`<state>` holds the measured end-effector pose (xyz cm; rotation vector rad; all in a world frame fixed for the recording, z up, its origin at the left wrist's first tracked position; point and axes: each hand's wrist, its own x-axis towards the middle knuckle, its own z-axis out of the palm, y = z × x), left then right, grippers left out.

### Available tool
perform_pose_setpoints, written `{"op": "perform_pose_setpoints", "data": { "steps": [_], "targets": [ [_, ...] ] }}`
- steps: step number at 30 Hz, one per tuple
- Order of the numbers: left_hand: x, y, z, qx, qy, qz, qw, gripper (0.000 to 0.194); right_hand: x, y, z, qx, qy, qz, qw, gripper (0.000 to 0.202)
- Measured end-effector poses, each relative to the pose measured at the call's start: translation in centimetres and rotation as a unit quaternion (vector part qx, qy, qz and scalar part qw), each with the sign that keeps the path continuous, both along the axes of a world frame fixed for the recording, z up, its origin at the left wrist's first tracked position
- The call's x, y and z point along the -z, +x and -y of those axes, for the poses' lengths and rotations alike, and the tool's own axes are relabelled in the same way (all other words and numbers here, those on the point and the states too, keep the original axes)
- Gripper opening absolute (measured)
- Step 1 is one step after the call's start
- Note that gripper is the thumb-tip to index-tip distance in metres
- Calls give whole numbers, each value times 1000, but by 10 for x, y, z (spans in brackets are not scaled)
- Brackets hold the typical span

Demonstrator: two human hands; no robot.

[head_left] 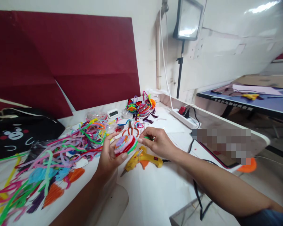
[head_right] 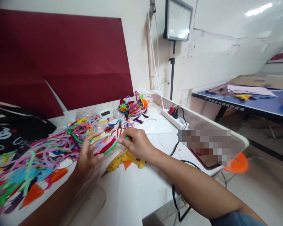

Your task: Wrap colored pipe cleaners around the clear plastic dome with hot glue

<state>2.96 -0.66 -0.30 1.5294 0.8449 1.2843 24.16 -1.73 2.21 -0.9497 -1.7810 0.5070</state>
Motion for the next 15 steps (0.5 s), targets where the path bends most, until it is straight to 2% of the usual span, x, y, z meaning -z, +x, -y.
{"op": "perform_pose_setpoints", "data": {
  "steps": [9, 15],
  "targets": [
    [-2, -2, 3, 31, -27, 8, 999, 77, 4, 2, -3, -39, -104, -54, 992, 20],
    [-6, -3, 4, 61, -31, 9, 998, 78, 4, 3, -7, -96, -218, -128, 963, 30]
  ]
}}
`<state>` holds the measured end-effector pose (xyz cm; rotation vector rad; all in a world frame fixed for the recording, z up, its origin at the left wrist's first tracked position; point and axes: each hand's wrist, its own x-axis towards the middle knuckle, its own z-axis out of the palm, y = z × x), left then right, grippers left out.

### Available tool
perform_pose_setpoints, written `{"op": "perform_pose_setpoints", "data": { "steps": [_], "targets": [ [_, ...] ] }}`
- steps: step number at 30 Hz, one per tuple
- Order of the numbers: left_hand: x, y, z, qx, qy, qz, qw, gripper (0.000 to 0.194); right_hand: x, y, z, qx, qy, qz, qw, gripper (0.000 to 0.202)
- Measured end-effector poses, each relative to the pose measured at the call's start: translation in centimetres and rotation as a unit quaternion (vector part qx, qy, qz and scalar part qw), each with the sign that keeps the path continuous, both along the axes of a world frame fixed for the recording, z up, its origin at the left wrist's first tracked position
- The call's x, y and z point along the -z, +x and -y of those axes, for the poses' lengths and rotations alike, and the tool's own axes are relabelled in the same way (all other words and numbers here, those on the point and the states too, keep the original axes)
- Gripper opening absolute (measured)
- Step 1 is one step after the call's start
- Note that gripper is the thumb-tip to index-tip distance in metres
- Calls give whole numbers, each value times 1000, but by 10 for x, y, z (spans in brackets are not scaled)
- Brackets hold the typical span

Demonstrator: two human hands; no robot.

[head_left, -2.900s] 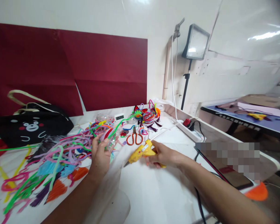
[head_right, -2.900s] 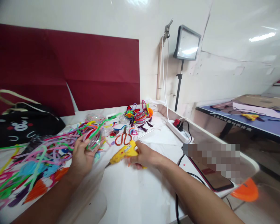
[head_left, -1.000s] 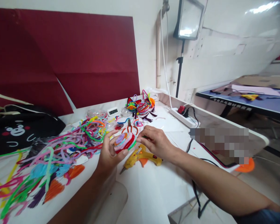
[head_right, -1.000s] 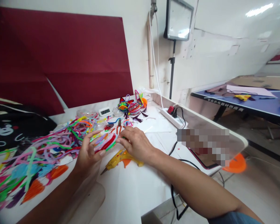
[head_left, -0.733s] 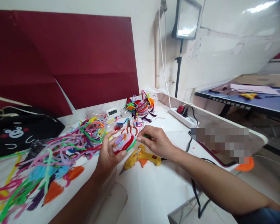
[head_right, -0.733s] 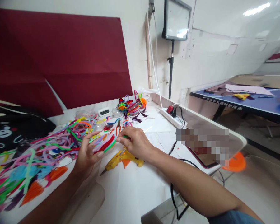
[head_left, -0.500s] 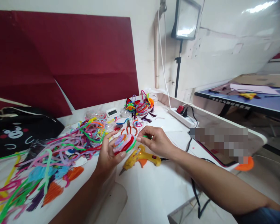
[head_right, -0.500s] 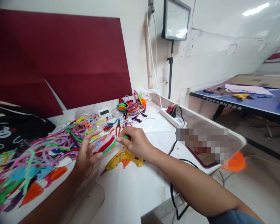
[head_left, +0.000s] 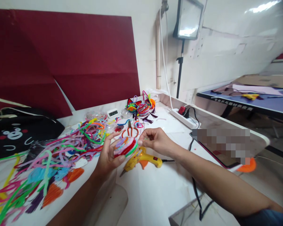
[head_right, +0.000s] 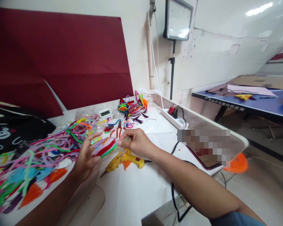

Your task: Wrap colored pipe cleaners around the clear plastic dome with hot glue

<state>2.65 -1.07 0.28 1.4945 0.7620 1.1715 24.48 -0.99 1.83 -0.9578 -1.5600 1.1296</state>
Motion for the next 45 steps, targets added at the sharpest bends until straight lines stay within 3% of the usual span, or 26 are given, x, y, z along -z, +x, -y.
{"op": "perform_pose_setpoints", "data": {
  "steps": [8, 18, 28, 39, 45],
  "targets": [
    [-4, 1, 2, 46, -18, 22, 999, 74, -12, 1, 5, -45, -86, -70, 993, 34],
    [-9, 2, 6, 81, -53, 48, 994, 78, -10, 2, 0, -70, -126, -91, 985, 41],
    [-7, -3, 6, 132, -79, 38, 987, 81, -4, 10, -5, -190, -218, -90, 953, 49],
    [-11, -3, 4, 146, -108, 51, 982, 81, -4, 10, -4, -234, -234, -90, 939, 44],
    [-8, -5, -1, 144, -111, 77, 980, 86, -1, 8, -3, -218, -232, -94, 943, 42]
  ]
}}
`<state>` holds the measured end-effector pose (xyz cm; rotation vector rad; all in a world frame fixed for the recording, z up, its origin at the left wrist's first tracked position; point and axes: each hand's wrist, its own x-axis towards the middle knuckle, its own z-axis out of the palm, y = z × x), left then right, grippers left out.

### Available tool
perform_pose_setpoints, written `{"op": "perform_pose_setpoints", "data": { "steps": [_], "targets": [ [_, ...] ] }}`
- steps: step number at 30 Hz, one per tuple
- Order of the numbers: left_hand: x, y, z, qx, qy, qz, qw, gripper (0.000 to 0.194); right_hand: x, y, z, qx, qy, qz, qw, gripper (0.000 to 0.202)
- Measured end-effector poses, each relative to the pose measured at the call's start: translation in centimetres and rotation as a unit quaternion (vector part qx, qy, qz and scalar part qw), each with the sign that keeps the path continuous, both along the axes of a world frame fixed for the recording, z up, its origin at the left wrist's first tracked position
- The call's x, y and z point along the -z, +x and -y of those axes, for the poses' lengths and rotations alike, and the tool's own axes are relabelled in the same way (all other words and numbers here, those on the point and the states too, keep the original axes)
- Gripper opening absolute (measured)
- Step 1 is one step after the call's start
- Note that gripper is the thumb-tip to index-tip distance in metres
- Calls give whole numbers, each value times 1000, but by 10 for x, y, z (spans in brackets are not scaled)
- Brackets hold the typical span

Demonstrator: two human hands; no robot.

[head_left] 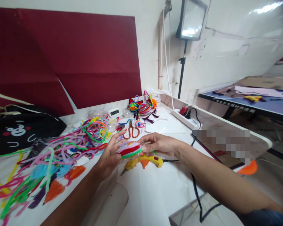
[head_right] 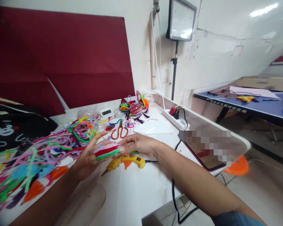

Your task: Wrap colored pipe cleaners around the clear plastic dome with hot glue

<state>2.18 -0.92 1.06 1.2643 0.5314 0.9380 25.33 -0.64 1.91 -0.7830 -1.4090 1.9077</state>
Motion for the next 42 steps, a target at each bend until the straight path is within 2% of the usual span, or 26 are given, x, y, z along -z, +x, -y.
{"op": "perform_pose_setpoints", "data": {
  "steps": [6, 15, 19, 25, 28, 31, 36, 42],
  "targets": [
    [0, -2, -3, 6, 0, -9, 1000, 94, 3, 1, -3, -1, -1, 14, 1000, 42],
    [-1, -5, -4, 7, 3, -26, 1000, 88, 1, -1, 0, -7, -1, 14, 1000, 48],
    [1, -7, -8, -25, -17, -36, 999, 82, 2, -2, -1, 38, 9, 4, 999, 49],
    [5, -8, -15, -125, 11, -50, 991, 48, 3, -6, -3, 130, 48, 16, 990, 48],
    [6, -7, -16, -171, 8, -70, 983, 40, 5, -8, -4, 164, 67, 24, 984, 50],
    [6, -6, -17, -192, 17, -96, 976, 40, 8, -10, -7, 195, 103, 41, 975, 50],
    [6, 0, -15, -183, 11, -100, 978, 47, 20, -11, -10, 226, 187, 84, 952, 45],
    [3, 9, -7, -178, 41, -97, 978, 54, 24, -16, -2, 267, 273, 176, 907, 42]
  ]
}}
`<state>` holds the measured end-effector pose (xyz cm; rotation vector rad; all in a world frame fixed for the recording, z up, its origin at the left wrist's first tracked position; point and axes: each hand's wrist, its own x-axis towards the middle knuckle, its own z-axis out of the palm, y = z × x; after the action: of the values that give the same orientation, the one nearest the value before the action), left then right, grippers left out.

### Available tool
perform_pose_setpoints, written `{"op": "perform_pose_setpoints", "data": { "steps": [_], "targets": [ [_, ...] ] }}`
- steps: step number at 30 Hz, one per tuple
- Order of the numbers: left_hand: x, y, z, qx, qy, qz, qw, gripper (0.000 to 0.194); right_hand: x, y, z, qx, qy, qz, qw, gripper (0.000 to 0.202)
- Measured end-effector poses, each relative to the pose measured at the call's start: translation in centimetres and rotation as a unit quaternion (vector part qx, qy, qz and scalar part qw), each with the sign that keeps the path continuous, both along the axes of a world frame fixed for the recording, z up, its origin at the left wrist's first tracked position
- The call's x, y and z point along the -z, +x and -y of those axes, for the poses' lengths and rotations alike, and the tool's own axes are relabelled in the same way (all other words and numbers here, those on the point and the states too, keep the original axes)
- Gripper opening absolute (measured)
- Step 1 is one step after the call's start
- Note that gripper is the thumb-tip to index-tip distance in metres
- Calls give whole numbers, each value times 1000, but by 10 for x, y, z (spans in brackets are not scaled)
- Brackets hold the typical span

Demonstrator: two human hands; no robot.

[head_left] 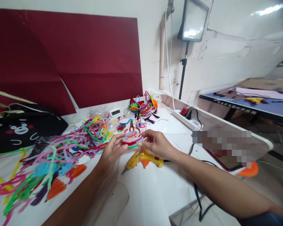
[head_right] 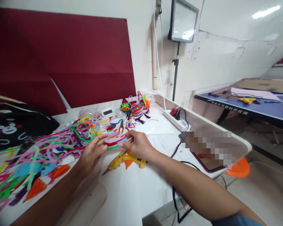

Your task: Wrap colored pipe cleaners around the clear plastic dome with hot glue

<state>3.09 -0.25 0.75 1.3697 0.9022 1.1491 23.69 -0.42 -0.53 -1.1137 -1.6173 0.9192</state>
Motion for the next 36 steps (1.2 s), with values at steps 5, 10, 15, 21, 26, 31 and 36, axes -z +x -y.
{"op": "perform_pose_setpoints", "data": {
  "steps": [5, 10, 15, 21, 26, 31, 36],
  "targets": [
    [5, 9, 1, -35, 28, -19, 999, 64, -5, -6, 8, 43, 30, 49, 997, 42],
    [15, 11, -5, -61, 59, -25, 996, 65, -5, -10, 13, 64, 50, 84, 993, 39],
    [16, 11, -7, -82, 61, -32, 994, 66, -8, -9, 15, 44, 55, 113, 991, 35],
    [16, 8, -7, -86, 74, -42, 993, 67, -11, -8, 15, 29, 73, 121, 990, 34],
    [15, 7, -7, -105, 84, -46, 990, 63, -10, -7, 15, 37, 123, 125, 984, 22],
    [19, 6, -9, -103, 89, -43, 990, 61, -5, -7, 14, 40, 193, 146, 969, 12],
    [21, 6, -9, -105, 96, -56, 988, 58, -2, -7, 14, 32, 205, 157, 966, 12]
  ]
}}
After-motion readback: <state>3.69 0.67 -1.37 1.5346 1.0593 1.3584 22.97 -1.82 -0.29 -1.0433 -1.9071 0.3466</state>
